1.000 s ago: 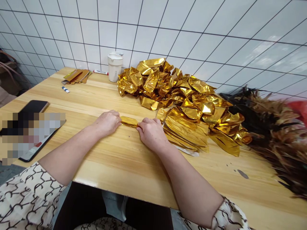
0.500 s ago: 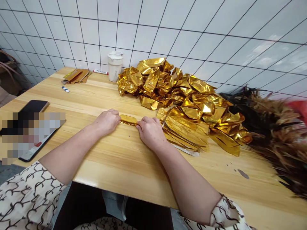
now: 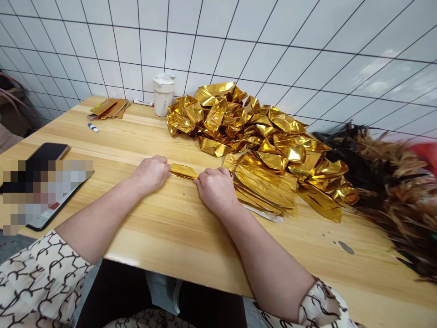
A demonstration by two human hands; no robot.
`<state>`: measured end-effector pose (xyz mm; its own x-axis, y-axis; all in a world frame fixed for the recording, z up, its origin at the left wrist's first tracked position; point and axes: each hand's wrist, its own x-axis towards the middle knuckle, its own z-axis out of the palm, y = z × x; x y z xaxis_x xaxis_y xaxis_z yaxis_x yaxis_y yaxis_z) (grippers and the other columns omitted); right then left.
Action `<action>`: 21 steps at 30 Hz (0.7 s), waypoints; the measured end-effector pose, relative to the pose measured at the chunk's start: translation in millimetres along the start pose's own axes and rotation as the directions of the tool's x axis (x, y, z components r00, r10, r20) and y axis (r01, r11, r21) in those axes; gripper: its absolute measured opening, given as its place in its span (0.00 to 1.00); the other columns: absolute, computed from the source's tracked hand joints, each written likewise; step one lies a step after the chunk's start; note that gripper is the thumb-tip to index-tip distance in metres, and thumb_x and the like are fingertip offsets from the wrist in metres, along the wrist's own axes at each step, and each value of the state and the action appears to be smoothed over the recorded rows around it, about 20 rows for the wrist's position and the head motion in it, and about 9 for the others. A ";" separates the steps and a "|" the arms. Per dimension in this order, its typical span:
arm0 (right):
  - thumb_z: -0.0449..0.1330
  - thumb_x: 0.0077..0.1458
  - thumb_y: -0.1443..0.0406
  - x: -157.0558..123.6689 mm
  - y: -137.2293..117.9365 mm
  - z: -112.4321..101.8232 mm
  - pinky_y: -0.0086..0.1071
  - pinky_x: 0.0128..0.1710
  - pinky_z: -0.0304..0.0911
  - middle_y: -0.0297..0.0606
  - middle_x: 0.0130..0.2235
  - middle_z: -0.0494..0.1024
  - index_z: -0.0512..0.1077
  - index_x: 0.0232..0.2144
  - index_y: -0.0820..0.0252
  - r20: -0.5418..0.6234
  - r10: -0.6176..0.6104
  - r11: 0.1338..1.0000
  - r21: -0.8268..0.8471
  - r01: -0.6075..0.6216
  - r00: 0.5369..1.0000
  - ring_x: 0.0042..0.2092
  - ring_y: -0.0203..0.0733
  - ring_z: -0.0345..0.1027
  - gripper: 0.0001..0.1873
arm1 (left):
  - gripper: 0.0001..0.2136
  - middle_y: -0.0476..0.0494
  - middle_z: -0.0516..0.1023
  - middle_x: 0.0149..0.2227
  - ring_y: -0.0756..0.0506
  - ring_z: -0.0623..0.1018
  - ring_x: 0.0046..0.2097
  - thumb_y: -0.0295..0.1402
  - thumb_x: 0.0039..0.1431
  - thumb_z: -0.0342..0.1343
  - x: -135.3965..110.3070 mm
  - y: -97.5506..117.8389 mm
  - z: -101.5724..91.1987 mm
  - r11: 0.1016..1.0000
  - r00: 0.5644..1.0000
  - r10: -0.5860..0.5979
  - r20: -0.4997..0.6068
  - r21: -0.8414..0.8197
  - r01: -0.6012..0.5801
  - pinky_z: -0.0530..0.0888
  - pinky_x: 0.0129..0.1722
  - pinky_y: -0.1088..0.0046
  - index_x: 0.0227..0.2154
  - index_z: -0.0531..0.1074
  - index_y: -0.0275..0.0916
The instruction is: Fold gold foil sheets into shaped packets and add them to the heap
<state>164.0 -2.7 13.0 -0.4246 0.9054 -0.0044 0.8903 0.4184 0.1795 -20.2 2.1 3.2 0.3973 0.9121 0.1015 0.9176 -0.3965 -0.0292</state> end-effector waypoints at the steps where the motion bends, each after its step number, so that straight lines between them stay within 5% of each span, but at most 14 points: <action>1: 0.51 0.62 0.66 -0.1 -0.1 0.1 0.36 0.43 0.49 0.49 0.37 0.79 0.78 0.38 0.65 -0.001 0.000 1.000 -0.002 0.000 1.000 0.43 0.47 0.70 0.15 | 0.13 0.40 0.77 0.33 0.42 0.76 0.41 0.30 0.61 0.48 -0.1 0.2 -0.3 1.000 1.000 -0.011 -0.001 0.003 0.011 0.72 0.38 0.70 0.32 0.78 0.36; 21: 0.51 0.63 0.64 -0.3 -2.5 -2.3 0.36 0.41 0.50 0.51 0.39 0.79 0.75 0.39 0.67 0.020 0.061 0.998 -0.024 -0.061 0.998 0.43 0.48 0.71 0.15 | 0.13 0.39 0.77 0.36 0.41 0.77 0.42 0.34 0.62 0.48 -1.3 2.6 -3.1 0.991 0.990 -0.128 0.053 0.032 0.126 0.72 0.38 0.68 0.37 0.79 0.37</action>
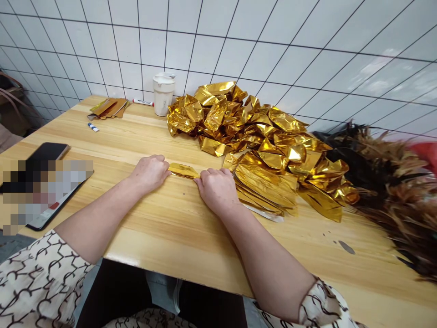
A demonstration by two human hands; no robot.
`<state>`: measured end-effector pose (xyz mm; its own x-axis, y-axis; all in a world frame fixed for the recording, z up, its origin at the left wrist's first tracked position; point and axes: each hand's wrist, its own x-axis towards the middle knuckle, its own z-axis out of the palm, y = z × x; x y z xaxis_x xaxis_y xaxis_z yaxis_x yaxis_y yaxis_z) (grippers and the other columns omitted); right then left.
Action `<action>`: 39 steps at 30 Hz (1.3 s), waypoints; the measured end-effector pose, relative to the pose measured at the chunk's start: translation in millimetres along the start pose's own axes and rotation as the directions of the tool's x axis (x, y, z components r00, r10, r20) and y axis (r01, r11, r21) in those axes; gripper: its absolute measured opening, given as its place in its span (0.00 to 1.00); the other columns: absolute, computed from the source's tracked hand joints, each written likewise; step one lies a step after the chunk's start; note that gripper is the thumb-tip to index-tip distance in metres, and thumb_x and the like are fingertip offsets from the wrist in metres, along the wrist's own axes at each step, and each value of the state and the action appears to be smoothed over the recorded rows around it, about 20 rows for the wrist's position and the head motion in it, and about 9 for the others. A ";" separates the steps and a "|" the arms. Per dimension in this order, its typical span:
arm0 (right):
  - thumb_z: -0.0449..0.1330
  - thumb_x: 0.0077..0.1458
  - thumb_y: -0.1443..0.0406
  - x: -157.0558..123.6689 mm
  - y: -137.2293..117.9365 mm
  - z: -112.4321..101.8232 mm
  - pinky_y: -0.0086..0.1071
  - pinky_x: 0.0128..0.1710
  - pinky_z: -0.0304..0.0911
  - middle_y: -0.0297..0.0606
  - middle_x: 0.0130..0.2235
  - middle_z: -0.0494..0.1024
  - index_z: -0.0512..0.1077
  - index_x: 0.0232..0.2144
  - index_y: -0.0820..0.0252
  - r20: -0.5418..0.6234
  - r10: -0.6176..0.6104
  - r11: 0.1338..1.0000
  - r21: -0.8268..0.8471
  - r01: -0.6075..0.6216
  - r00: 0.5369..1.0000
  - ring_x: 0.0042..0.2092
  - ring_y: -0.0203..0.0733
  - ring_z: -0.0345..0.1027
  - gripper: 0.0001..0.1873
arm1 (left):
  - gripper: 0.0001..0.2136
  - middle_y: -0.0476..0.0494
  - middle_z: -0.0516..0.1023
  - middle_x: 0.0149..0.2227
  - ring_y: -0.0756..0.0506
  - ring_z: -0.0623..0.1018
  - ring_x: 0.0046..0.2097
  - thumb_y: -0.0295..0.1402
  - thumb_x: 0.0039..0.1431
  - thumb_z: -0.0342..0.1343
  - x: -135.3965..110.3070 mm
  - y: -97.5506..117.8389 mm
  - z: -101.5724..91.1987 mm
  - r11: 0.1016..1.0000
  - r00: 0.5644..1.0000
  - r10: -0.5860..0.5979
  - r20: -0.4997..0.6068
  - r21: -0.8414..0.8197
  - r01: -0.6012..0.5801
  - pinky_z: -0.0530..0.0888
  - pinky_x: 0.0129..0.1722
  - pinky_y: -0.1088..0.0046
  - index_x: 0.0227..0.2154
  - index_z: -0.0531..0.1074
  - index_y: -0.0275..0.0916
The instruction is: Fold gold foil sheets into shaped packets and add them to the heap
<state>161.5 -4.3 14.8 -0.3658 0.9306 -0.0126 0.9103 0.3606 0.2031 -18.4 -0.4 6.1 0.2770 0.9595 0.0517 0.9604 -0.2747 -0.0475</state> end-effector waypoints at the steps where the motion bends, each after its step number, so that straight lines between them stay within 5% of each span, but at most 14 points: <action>1: 0.51 0.62 0.64 -0.1 -0.1 -0.1 0.36 0.41 0.50 0.51 0.38 0.79 0.75 0.39 0.67 0.001 0.002 1.000 0.000 -0.002 1.000 0.43 0.48 0.71 0.15 | 0.13 0.39 0.77 0.36 0.40 0.77 0.42 0.34 0.62 0.48 -0.2 0.1 -0.1 1.000 1.000 -0.003 0.001 0.003 0.003 0.72 0.38 0.68 0.37 0.79 0.37; 39: 0.50 0.63 0.63 -2.0 -0.1 -2.3 0.36 0.41 0.52 0.53 0.39 0.79 0.74 0.40 0.67 0.016 0.026 1.000 0.002 -0.026 1.000 0.43 0.48 0.72 0.15 | 0.12 0.39 0.77 0.36 0.41 0.77 0.42 0.33 0.62 0.50 -0.8 1.3 -2.0 1.000 1.000 0.007 -0.009 0.007 -0.007 0.71 0.37 0.70 0.37 0.78 0.37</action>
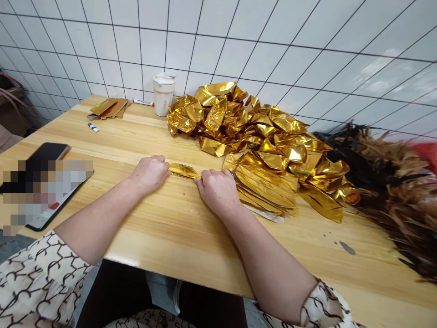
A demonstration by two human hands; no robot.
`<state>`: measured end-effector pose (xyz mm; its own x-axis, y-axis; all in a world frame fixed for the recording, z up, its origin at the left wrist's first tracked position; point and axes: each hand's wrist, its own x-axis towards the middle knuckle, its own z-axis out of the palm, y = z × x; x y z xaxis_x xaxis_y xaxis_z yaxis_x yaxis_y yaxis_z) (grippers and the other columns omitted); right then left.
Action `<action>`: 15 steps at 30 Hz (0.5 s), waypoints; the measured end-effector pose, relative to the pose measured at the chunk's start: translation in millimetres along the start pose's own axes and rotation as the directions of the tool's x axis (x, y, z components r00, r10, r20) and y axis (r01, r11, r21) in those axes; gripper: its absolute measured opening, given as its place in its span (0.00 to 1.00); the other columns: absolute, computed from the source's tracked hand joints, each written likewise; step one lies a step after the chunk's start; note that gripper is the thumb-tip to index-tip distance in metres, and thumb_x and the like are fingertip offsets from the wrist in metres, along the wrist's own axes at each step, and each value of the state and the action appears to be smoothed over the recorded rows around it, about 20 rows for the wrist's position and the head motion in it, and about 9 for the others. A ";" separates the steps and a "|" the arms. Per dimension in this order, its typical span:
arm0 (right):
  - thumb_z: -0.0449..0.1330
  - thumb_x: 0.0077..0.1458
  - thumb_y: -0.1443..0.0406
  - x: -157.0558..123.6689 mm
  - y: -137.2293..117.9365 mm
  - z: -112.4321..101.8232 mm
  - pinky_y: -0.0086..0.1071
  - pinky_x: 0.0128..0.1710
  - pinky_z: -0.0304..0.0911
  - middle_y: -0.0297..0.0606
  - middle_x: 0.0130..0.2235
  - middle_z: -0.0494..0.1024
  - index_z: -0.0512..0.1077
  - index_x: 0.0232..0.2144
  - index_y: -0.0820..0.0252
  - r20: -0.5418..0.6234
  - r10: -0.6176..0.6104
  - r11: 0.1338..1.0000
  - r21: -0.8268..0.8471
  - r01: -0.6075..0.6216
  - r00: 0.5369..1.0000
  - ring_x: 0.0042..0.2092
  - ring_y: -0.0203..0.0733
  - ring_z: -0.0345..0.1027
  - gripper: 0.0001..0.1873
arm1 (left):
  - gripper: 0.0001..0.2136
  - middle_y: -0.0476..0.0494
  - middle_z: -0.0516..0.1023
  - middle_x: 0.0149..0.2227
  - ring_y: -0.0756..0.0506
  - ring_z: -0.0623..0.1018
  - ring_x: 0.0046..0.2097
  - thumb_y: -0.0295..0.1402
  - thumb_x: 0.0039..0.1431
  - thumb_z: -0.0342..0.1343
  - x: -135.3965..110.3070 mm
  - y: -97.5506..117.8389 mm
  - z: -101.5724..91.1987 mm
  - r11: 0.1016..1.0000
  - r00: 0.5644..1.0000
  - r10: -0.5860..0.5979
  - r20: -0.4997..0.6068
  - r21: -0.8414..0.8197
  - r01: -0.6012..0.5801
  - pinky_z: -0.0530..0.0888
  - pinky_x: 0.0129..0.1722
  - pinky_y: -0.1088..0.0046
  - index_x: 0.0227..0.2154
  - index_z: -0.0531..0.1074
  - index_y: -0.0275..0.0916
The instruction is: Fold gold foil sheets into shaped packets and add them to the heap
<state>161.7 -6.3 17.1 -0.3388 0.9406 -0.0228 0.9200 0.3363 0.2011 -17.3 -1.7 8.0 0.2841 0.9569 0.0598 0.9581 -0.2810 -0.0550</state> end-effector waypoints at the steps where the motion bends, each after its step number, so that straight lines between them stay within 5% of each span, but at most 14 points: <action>1: 0.50 0.63 0.63 0.0 0.1 0.1 0.36 0.41 0.52 0.53 0.39 0.79 0.74 0.40 0.67 -0.001 0.000 1.000 -0.001 0.000 1.000 0.43 0.48 0.72 0.15 | 0.12 0.39 0.77 0.36 0.41 0.77 0.42 0.33 0.62 0.50 0.0 0.0 0.3 1.000 1.000 0.000 -0.002 -0.002 0.000 0.71 0.37 0.70 0.37 0.78 0.37; 15: 0.49 0.63 0.62 0.7 -0.4 -0.2 0.36 0.41 0.53 0.53 0.40 0.79 0.74 0.40 0.67 0.011 0.006 1.000 0.018 -0.006 1.000 0.44 0.49 0.72 0.16 | 0.12 0.39 0.77 0.35 0.41 0.77 0.41 0.31 0.61 0.48 0.2 -0.7 1.0 1.000 1.000 0.022 -0.011 0.002 -0.022 0.72 0.37 0.69 0.36 0.78 0.37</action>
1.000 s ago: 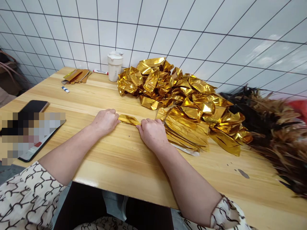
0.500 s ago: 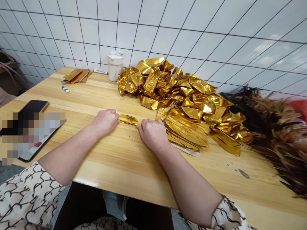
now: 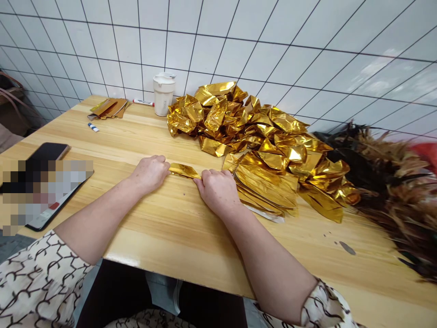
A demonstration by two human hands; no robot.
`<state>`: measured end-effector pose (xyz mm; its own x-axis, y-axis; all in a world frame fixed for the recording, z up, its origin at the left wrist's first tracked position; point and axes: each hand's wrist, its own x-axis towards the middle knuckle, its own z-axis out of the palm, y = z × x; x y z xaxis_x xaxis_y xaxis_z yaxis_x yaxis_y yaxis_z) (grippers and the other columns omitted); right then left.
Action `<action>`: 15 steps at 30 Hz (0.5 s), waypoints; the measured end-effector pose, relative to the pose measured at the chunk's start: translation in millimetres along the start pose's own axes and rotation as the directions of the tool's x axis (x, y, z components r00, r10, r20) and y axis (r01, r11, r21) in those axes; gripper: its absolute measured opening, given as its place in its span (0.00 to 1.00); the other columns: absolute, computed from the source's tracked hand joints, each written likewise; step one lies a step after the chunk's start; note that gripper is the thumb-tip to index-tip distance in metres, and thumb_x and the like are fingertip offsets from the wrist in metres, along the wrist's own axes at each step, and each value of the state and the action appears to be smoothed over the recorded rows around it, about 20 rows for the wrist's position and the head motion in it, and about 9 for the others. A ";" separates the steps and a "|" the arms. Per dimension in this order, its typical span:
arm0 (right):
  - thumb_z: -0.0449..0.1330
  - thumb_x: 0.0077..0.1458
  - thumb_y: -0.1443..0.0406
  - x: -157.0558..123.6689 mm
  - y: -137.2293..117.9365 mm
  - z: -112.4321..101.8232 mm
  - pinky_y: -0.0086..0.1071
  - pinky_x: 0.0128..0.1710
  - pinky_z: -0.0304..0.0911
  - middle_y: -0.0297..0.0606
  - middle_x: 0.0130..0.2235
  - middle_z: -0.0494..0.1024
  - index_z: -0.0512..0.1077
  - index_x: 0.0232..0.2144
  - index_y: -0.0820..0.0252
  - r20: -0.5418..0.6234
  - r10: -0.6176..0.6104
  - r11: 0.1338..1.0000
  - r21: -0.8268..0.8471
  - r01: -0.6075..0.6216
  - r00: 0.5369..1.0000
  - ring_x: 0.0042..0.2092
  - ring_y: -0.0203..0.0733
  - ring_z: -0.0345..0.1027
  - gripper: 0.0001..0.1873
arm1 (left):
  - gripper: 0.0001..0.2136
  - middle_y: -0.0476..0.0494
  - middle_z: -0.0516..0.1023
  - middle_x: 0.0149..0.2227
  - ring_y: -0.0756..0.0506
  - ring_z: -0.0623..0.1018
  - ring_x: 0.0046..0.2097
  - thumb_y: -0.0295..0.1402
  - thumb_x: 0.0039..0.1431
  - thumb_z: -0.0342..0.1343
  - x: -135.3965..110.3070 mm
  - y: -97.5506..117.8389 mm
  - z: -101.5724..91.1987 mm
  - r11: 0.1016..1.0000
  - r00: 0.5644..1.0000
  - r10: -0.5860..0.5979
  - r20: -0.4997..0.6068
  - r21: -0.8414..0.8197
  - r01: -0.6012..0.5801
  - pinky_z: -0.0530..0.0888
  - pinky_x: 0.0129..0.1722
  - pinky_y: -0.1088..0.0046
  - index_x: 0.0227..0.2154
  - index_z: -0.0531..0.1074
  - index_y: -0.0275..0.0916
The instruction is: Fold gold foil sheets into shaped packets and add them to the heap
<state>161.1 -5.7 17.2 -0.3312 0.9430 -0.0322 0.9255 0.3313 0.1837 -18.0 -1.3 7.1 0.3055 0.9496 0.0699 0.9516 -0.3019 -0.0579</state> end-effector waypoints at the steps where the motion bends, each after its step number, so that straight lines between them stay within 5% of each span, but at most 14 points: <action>1: 0.50 0.63 0.62 -0.1 0.0 -0.1 0.36 0.41 0.53 0.53 0.39 0.79 0.74 0.40 0.67 -0.002 0.000 1.000 0.000 0.000 1.000 0.43 0.49 0.72 0.16 | 0.12 0.40 0.77 0.35 0.42 0.77 0.41 0.31 0.61 0.48 0.0 -0.1 0.3 1.000 1.000 0.004 -0.006 0.005 -0.004 0.72 0.37 0.70 0.36 0.78 0.37; 15: 0.50 0.63 0.62 -0.9 -0.7 -1.2 0.36 0.42 0.53 0.53 0.40 0.79 0.73 0.41 0.67 -0.003 0.020 1.000 0.015 -0.020 1.000 0.43 0.49 0.72 0.15 | 0.12 0.38 0.77 0.37 0.40 0.77 0.44 0.31 0.62 0.47 -0.4 0.4 0.2 1.000 1.000 -0.001 0.020 -0.009 0.001 0.72 0.39 0.68 0.37 0.77 0.36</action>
<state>160.5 -6.9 18.2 -0.3131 0.9494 -0.0256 0.9346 0.3128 0.1697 -17.7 -1.8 6.8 0.3038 0.9515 0.0496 0.9522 -0.3015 -0.0484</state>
